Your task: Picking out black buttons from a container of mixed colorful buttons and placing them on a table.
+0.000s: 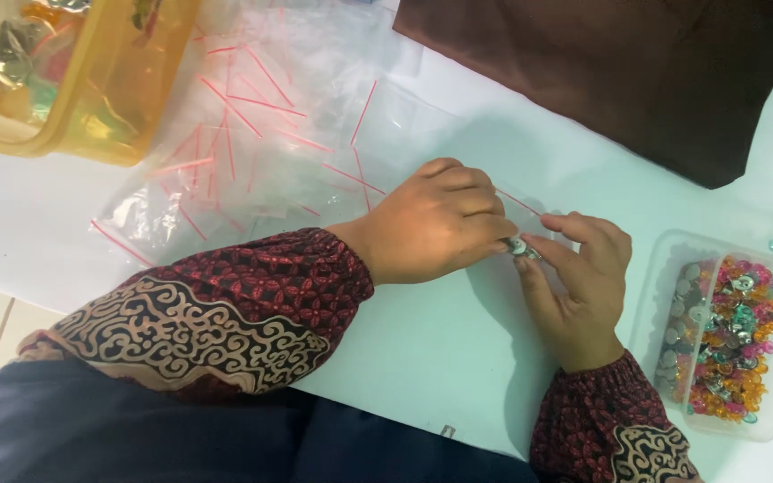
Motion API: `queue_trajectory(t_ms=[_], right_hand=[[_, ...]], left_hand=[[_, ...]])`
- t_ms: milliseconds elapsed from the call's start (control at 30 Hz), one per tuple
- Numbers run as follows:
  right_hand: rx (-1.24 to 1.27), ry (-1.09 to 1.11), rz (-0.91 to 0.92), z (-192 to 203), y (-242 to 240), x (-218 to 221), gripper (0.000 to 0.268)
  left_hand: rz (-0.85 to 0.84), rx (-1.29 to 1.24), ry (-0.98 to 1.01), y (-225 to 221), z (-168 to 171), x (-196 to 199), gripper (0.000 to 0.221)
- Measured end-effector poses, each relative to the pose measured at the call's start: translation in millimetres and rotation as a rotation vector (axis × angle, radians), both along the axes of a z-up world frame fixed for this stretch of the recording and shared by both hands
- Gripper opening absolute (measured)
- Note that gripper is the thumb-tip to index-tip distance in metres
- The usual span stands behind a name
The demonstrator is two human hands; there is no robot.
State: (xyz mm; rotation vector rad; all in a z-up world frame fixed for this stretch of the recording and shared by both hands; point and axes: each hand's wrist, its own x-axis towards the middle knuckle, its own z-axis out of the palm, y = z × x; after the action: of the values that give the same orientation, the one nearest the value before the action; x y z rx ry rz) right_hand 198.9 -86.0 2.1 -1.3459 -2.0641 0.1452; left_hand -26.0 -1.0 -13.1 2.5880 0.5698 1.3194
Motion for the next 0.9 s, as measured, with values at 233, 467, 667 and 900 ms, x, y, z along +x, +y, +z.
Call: queue_trajectory(t_ms=[233,467,667,900], right_hand=[[0.007,0.091,0.065,6.5,17.2,-0.6,0.013],[-0.274,-0.061,0.181,26.9,-6.5,21.7,0.041],[-0.2,-0.174,0.091,22.2,-8.6,20.1,0.017],[-0.291,-0.269,0.114,11.0,-10.0,6.3,0.049]], left_hand=[[-0.03,-0.166,-0.102,5.1,6.8,3.6,0.026],[-0.195,-0.231,0.123,-4.4,19.7,-37.7,0.036],[-0.192,-0.076,0.245,-4.6,27.3,-38.0,0.023],[-0.158,-0.07,0.355,-10.3,22.6,-37.8,0.004]])
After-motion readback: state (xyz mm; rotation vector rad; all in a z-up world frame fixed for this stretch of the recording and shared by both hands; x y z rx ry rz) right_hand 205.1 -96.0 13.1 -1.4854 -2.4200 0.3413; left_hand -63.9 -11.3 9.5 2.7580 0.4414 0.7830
